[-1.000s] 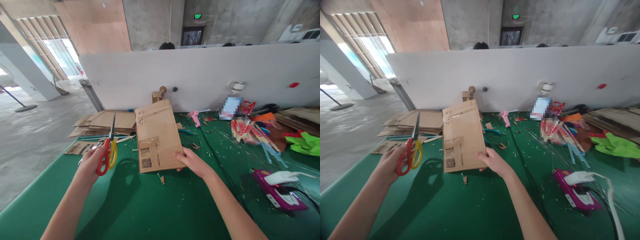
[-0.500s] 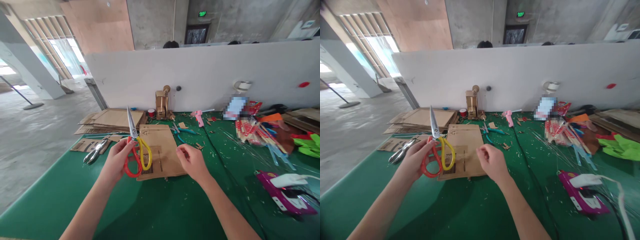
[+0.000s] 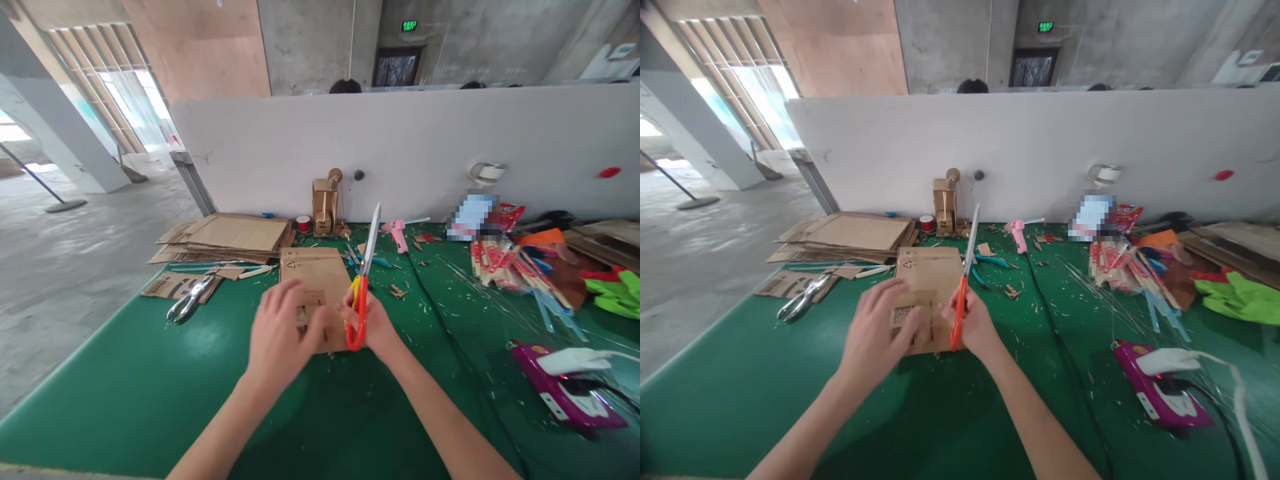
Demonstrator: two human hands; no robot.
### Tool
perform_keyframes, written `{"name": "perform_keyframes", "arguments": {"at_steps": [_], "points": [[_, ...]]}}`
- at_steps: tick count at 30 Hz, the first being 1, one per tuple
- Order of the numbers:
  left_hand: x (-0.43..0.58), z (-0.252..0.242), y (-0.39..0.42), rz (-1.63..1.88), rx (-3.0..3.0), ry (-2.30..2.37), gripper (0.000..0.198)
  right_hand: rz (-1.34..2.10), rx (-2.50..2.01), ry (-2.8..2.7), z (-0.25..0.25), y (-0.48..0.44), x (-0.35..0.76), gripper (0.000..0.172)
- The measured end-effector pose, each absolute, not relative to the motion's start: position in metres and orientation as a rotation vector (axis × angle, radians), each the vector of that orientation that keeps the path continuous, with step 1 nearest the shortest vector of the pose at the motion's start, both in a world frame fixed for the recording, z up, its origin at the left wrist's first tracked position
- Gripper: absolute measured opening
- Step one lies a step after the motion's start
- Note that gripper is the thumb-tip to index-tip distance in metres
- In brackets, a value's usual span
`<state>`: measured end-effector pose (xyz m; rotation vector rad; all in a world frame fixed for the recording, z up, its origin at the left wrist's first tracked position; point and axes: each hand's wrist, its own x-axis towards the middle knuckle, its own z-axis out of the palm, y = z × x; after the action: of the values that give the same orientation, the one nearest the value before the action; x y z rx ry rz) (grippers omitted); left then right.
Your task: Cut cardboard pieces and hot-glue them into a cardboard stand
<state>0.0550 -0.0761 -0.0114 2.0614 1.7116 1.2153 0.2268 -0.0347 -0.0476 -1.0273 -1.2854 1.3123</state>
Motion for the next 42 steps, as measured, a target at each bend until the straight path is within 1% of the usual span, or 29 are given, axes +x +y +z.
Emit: {"name": "perform_keyframes", "arguments": {"at_steps": [1, 2, 3, 5, 7, 9, 12, 16, 22, 27, 31, 35, 38, 42], "points": [[0.043, -0.019, -0.075, 1.216, 1.927, 1.922, 0.052, 1.286, -1.08, -1.301, -0.047, -0.033, 0.231, 0.043], [0.031, -0.028, -0.074, 1.156, 1.752, 2.029, 0.064, 1.278, -1.116, -1.317, -0.046, -0.031, 0.236, 0.043], [0.02, -0.036, -0.073, 1.06, 1.567, 2.019, 0.074, 1.286, -1.131, -1.327, -0.045, -0.03, 0.239, 0.045], [0.006, -0.05, -0.073, 0.937, 1.319, 1.838, 0.085, 1.315, -1.136, -1.329, -0.044, -0.029, 0.243, 0.049], [0.003, -0.057, -0.076, 0.962, 1.188, 1.651, 0.082, 1.347, -1.127, -1.337, -0.043, -0.029, 0.245, 0.054], [0.005, -0.056, -0.082, 1.095, 1.078, 1.504, 0.071, 1.367, -1.096, -1.389, -0.043, -0.031, 0.246, 0.054], [0.006, -0.047, -0.089, 1.299, 0.843, 1.358, 0.056, 1.358, -1.047, -1.489, -0.041, -0.034, 0.25, 0.051], [-0.014, -0.035, -0.085, 1.477, 0.645, 1.347, 0.05, 1.34, -1.064, -1.519, -0.041, -0.032, 0.255, 0.052], [-0.056, -0.022, -0.044, 1.647, 0.798, 1.342, 0.043, 1.34, -1.066, -1.265, -0.056, -0.023, 0.25, 0.055], [-0.056, -0.015, -0.008, 1.626, 0.979, 1.353, 0.045, 1.467, -0.783, -1.022, -0.051, -0.026, 0.241, 0.052], [-0.046, -0.021, 0.012, 1.544, 0.906, 1.279, 0.049, 1.485, -0.741, -0.755, -0.044, -0.025, 0.239, 0.034], [-0.037, -0.035, 0.019, 1.507, 0.844, 1.202, 0.05, 1.425, -0.767, -0.587, -0.048, -0.019, 0.242, 0.038], [-0.029, -0.045, 0.01, 1.515, 0.72, 1.05, 0.049, 1.367, -0.785, -0.545, -0.054, -0.015, 0.243, 0.038], [-0.005, -0.053, -0.015, 1.241, 0.574, 0.912, 0.05, 1.273, -0.842, -0.443, -0.058, -0.011, 0.242, 0.038]]}}
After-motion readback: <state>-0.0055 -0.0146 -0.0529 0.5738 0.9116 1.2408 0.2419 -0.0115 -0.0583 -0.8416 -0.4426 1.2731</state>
